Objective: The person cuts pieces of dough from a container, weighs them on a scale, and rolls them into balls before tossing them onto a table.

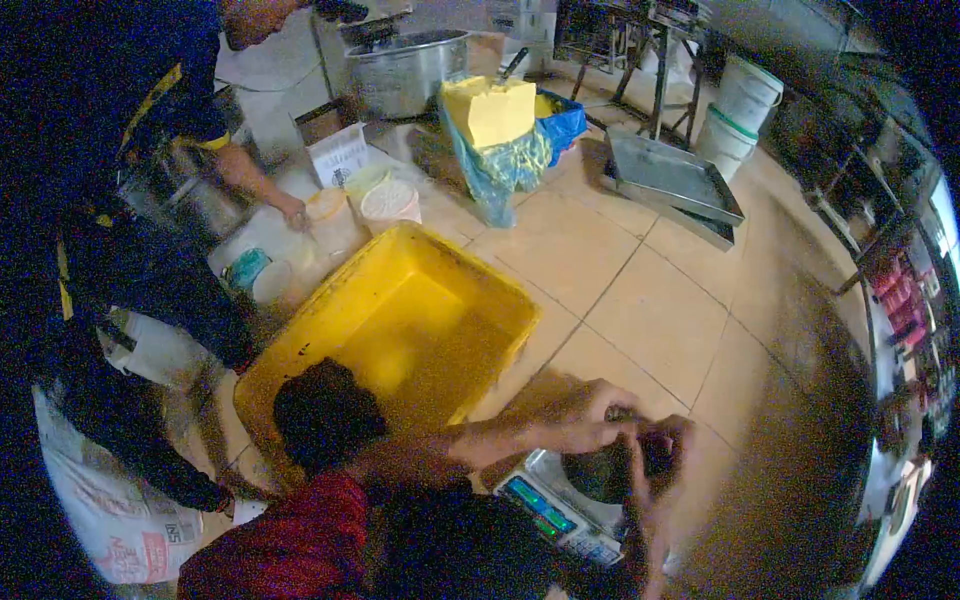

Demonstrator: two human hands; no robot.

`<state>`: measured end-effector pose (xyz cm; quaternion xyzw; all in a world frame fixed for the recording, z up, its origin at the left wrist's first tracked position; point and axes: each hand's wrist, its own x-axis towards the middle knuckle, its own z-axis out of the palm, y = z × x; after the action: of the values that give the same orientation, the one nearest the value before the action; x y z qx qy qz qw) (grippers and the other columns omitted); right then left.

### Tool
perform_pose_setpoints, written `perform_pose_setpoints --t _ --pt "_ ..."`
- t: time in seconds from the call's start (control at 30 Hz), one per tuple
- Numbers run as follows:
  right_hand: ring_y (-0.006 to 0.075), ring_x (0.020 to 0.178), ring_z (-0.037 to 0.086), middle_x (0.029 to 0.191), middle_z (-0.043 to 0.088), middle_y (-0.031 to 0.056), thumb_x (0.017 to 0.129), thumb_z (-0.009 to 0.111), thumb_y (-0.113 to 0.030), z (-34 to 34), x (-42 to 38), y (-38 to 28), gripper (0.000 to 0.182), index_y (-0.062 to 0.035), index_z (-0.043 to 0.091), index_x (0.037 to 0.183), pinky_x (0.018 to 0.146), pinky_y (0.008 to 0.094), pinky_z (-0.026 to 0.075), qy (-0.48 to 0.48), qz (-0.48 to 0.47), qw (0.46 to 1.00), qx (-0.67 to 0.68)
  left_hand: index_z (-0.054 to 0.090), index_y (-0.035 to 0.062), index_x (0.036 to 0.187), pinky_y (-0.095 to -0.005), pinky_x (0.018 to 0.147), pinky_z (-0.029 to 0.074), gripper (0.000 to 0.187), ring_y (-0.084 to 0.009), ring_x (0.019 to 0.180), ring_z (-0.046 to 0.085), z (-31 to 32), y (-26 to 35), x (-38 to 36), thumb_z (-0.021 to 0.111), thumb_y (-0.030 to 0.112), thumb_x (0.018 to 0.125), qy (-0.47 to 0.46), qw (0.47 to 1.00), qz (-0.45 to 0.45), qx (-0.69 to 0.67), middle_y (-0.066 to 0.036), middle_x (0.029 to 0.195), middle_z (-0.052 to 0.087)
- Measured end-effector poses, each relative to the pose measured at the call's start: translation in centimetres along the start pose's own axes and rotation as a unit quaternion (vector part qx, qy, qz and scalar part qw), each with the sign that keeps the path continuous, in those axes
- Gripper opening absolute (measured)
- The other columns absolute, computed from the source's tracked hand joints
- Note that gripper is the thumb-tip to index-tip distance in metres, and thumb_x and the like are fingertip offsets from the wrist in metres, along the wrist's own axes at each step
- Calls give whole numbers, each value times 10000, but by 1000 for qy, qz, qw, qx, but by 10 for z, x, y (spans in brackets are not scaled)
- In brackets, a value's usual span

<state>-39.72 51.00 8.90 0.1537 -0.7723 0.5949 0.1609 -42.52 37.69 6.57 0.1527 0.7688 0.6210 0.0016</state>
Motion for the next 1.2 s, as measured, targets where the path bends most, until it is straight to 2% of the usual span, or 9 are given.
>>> perform_pose_setpoints --t 0.07,0.2,0.27,0.43,0.53,0.7,0.9,1.03,1.2 --pt "176 691 489 769 505 59 818 607 -48 -16 -12 21 88 1 534 826 644 275 403 -19 -60 991 -115 604 -7 1016 -370 821 455 512 -300 936 601 -22 56 2 454 465 887 -146 971 -133 137 -187 908 634" --pt "109 575 420 616 449 17 894 498 -120 -25 -16 40 258 11 487 672 531 254 344 83 -160 964 -193 499 -18 1164 -372 808 479 682 -320 875 624 33 5 25 488 568 815 69 945 290 131 -162 918 643" --pt "132 588 437 653 493 43 915 479 -165 -19 -16 -6 301 16 501 676 517 287 340 130 155 979 14 490 -16 1173 -371 813 483 789 -345 870 622 32 29 15 608 607 705 -68 961 264 45 -177 935 633" --pt "188 720 487 875 553 97 953 400 -327 -46 24 17 350 -4 522 898 675 297 401 171 -249 924 -234 645 17 881 -385 757 487 689 -320 838 636 31 69 17 791 559 481 -282 936 90 191 -184 856 650" --pt "251 993 466 1046 534 138 927 330 -495 -65 21 46 517 -18 510 1009 907 381 343 140 56 969 195 600 54 616 -426 695 459 523 -320 752 596 55 48 22 685 570 628 -181 928 221 237 -111 732 627" --pt "247 1019 531 1069 574 122 902 409 -453 -59 -15 65 478 -29 544 1075 915 381 398 125 352 728 575 596 76 652 -397 800 395 472 -266 730 573 77 7 24 579 524 798 -68 972 222 -41 -59 673 596" --pt "294 860 623 977 640 127 848 544 -358 -47 -5 65 357 -52 620 1016 809 366 492 -69 305 950 3 471 -1 1238 -378 1046 269 479 -268 1215 406 27 -43 11 374 368 949 85 983 79 -140 -163 1241 491" --pt "327 1110 479 1190 526 133 781 551 -448 28 -83 210 472 -121 561 1120 877 522 385 -167 -31 807 -565 459 -1 1246 -359 1022 306 479 -274 1174 443 74 -179 0 377 353 933 96 978 -128 -135 -164 1222 508" --pt "337 1008 528 1095 575 142 814 524 -422 25 -65 233 417 -77 610 1030 905 462 386 -226 113 893 -371 602 29 972 -371 888 390 430 -246 890 551 75 -216 -34 402 403 904 -26 979 -193 -63 -133 912 598"
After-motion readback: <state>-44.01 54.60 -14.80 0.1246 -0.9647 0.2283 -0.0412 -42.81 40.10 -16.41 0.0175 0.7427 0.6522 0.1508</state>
